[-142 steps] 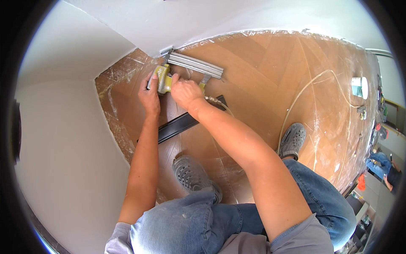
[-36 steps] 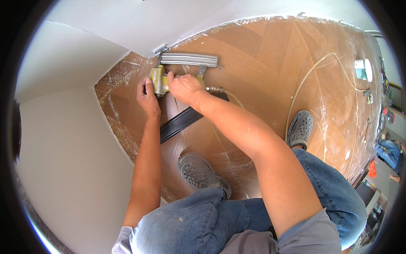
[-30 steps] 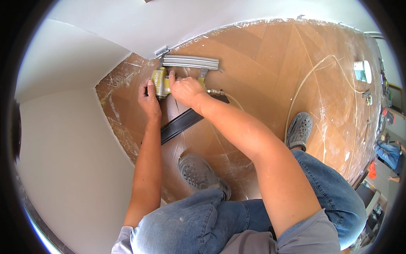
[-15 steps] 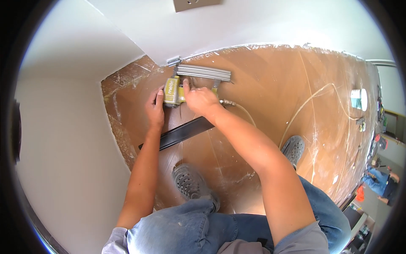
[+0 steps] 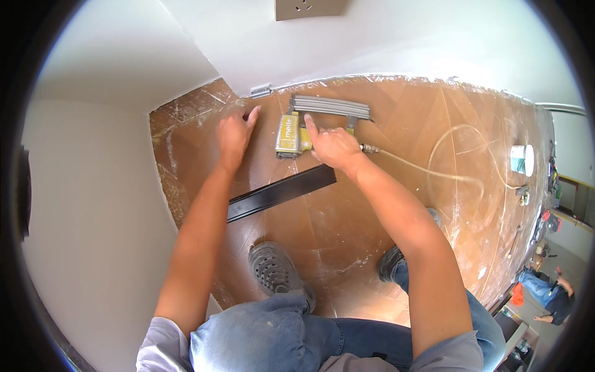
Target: Measure, cut, and secure floor trim pieces along the wall using a nail gun and hammer.
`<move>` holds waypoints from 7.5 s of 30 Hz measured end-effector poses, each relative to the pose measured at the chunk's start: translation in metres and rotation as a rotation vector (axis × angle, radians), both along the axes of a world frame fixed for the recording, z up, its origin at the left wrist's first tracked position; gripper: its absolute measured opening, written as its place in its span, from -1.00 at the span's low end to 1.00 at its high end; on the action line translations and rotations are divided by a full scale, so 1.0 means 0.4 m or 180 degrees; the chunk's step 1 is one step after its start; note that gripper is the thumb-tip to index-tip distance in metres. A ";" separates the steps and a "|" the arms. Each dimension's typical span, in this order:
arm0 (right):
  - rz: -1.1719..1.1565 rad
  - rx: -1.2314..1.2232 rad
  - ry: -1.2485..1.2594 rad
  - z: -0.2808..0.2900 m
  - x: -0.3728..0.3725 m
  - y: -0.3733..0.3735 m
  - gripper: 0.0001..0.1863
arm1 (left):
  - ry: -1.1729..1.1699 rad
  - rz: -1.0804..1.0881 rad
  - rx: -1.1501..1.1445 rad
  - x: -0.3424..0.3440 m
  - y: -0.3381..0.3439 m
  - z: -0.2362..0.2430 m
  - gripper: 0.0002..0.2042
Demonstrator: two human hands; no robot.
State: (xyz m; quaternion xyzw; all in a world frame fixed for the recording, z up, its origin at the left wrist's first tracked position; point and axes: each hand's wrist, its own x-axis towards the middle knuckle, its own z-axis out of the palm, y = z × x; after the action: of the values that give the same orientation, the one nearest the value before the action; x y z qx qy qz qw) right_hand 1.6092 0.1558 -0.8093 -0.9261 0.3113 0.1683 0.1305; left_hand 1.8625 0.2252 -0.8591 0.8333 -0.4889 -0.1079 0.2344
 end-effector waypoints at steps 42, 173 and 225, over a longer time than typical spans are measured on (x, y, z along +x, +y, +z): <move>-0.2015 0.0701 0.1287 0.486 -0.856 0.492 0.14 | 0.0468 0.0688 -0.0624 -0.082 -0.083 -0.068 -0.69; -0.6881 -0.0660 -0.0444 -0.272 -4.011 0.389 -0.33 | 0.0055 -0.5438 0.0181 -3.215 -0.373 0.016 -0.33; -0.6278 0.2859 -0.7748 -0.075 -2.048 -1.563 -0.64 | -0.0879 -0.3450 -0.0313 -2.362 -1.320 -0.090 -0.45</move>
State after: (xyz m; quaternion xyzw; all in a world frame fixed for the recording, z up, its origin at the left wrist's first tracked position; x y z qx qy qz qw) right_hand 0.7901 -0.4695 -0.8393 -0.1529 -0.3977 0.6936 -0.5809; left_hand 0.9175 -0.3029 -0.8951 0.4573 -0.8778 -0.0799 0.1179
